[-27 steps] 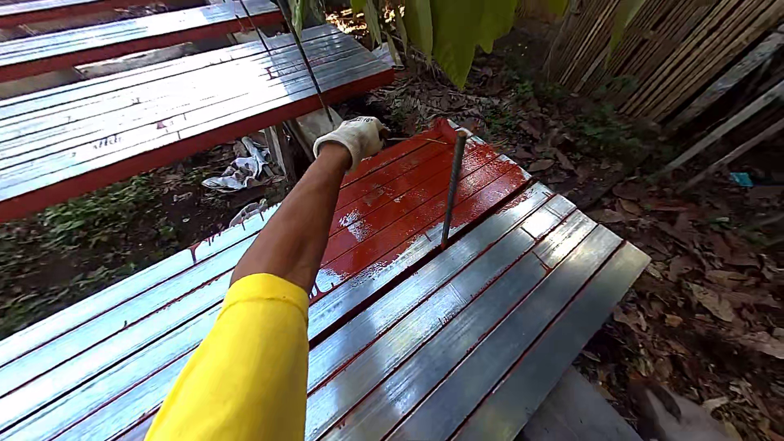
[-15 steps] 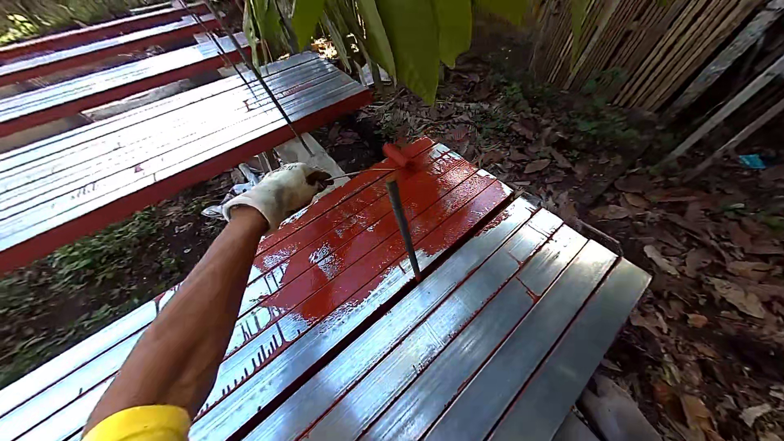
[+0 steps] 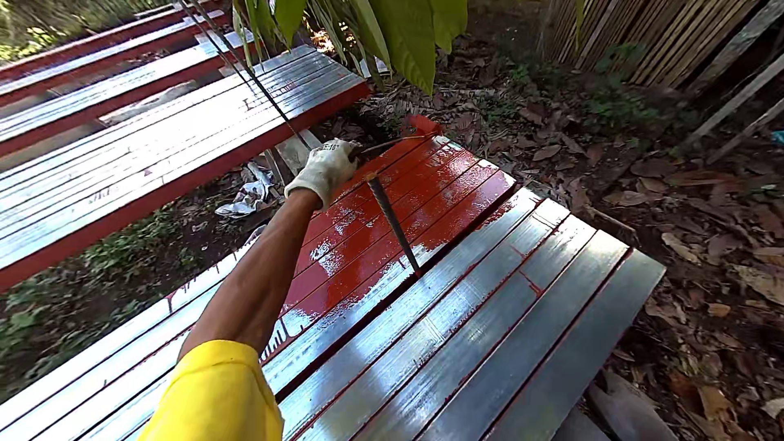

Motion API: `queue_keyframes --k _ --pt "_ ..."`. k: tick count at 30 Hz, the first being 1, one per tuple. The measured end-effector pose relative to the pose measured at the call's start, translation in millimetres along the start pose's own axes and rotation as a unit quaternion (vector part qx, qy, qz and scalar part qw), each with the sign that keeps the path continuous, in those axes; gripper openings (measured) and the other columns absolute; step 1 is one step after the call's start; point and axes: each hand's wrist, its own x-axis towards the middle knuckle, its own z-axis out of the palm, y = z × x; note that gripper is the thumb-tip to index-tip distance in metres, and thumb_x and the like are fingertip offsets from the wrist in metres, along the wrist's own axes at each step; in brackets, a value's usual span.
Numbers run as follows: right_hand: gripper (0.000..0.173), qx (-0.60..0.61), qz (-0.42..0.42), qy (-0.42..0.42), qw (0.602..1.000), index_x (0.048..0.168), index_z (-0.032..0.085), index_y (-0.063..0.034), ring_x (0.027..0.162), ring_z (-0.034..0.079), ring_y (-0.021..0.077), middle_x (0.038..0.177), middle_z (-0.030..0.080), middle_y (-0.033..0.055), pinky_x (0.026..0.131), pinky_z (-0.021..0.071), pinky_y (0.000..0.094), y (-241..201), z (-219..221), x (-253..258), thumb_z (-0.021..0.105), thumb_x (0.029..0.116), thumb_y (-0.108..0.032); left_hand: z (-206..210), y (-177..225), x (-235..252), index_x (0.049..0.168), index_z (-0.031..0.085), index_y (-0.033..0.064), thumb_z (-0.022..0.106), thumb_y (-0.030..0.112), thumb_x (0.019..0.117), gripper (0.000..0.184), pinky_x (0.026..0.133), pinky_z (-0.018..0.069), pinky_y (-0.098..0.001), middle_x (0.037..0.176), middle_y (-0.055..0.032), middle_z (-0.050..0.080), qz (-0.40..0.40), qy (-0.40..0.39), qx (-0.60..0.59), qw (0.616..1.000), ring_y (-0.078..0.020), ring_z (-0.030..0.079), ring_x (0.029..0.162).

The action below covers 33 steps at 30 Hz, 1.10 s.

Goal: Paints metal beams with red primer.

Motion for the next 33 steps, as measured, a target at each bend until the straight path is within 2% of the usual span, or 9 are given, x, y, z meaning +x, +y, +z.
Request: queue_keyframes --k 4,9,11,14,18,22,26,29,33 --pt "0.044 0.004 -0.048 0.064 0.997 0.131 0.065 -0.0035 0.125 0.060 0.0437 0.128 0.065 0.0268 0.104 0.0430 0.0658 57 33 49 0.054 0.1048 -0.037 -7 -37 -42 0.130 0.068 0.0131 0.054 0.027 0.1049 0.032 0.101 0.0429 -0.0715 0.129 -0.0216 0.066 -0.013 0.059 -0.020 0.998 -0.0436 0.059 0.125" --pt "0.044 -0.001 -0.051 0.059 0.997 0.130 0.066 -0.0036 0.126 0.059 0.0442 0.127 0.065 0.0284 0.104 0.0424 0.0663 57 31 50 0.055 0.1046 -0.038 -12 -65 -102 0.121 0.072 0.0137 0.056 0.024 0.1049 0.025 0.094 0.0448 -0.0738 0.118 -0.0224 0.070 -0.037 -0.008 0.040 0.998 -0.0460 0.064 0.116" --pt "0.043 -0.002 -0.052 0.062 0.997 0.128 0.066 -0.0024 0.126 0.059 0.0447 0.127 0.065 0.0289 0.105 0.0419 0.0666 56 30 50 0.055 0.1044 -0.036 -8 -66 -101 0.119 0.073 0.0115 0.055 0.025 0.1055 0.026 0.094 0.0446 -0.0739 0.115 -0.0230 0.071 -0.038 -0.026 0.036 0.998 -0.0466 0.064 0.114" --pt "0.046 -0.008 -0.039 0.054 0.998 0.131 0.063 -0.0010 0.128 0.057 0.0441 0.130 0.063 0.0290 0.106 0.0416 0.0658 54 29 50 0.055 0.1046 -0.037 -4 -39 -78 0.120 0.071 0.0080 0.054 0.023 0.1059 0.027 0.095 0.0428 -0.0745 0.118 -0.0256 0.068 -0.029 -0.040 -0.008 0.999 -0.0483 0.062 0.117" --pt "0.043 0.016 -0.061 0.069 0.996 0.130 0.066 -0.0025 0.127 0.058 0.0417 0.129 0.065 0.0267 0.107 0.0407 0.0642 59 29 48 0.057 0.1044 -0.036 11 -18 -36 0.121 0.071 0.0098 0.054 0.026 0.1050 0.028 0.098 0.0432 -0.0719 0.121 -0.0222 0.069 0.025 -0.023 -0.028 0.999 -0.0442 0.062 0.118" --pt "0.047 0.018 -0.045 0.070 0.996 0.134 0.064 -0.0056 0.127 0.059 0.0413 0.131 0.064 0.0260 0.106 0.0424 0.0652 62 33 50 0.056 0.1041 -0.042 -6 -55 -64 0.129 0.068 0.0133 0.057 0.021 0.1051 0.028 0.098 0.0432 -0.0739 0.128 -0.0218 0.066 0.054 -0.052 0.017 0.997 -0.0465 0.060 0.122" --pt "0.047 0.007 -0.027 0.069 0.997 0.136 0.063 -0.0082 0.128 0.059 0.0411 0.131 0.065 0.0241 0.106 0.0424 0.0643 56 33 51 0.057 0.1040 -0.042 -24 -106 -89 0.125 0.072 0.0132 0.061 0.017 0.1031 0.025 0.095 0.0436 -0.0757 0.123 -0.0222 0.068 0.055 -0.058 0.048 0.996 -0.0472 0.062 0.118" --pt "0.047 0.013 -0.028 0.069 0.997 0.137 0.062 -0.0056 0.129 0.057 0.0419 0.133 0.063 0.0259 0.108 0.0410 0.0643 53 32 48 0.058 0.1037 -0.039 -40 -77 -64 0.117 0.073 0.0110 0.061 0.019 0.1035 0.020 0.090 0.0448 -0.0752 0.119 -0.0233 0.068 0.060 -0.063 0.070 0.994 -0.0484 0.063 0.114" --pt "0.046 0.019 -0.064 0.076 0.995 0.133 0.064 -0.0032 0.128 0.058 0.0414 0.130 0.064 0.0260 0.108 0.0411 0.0636 60 33 51 0.058 0.1031 -0.037 -34 -15 3 0.119 0.071 0.0077 0.058 0.021 0.1044 0.024 0.092 0.0451 -0.0736 0.114 -0.0256 0.069 0.102 -0.081 0.041 0.991 -0.0484 0.064 0.112"
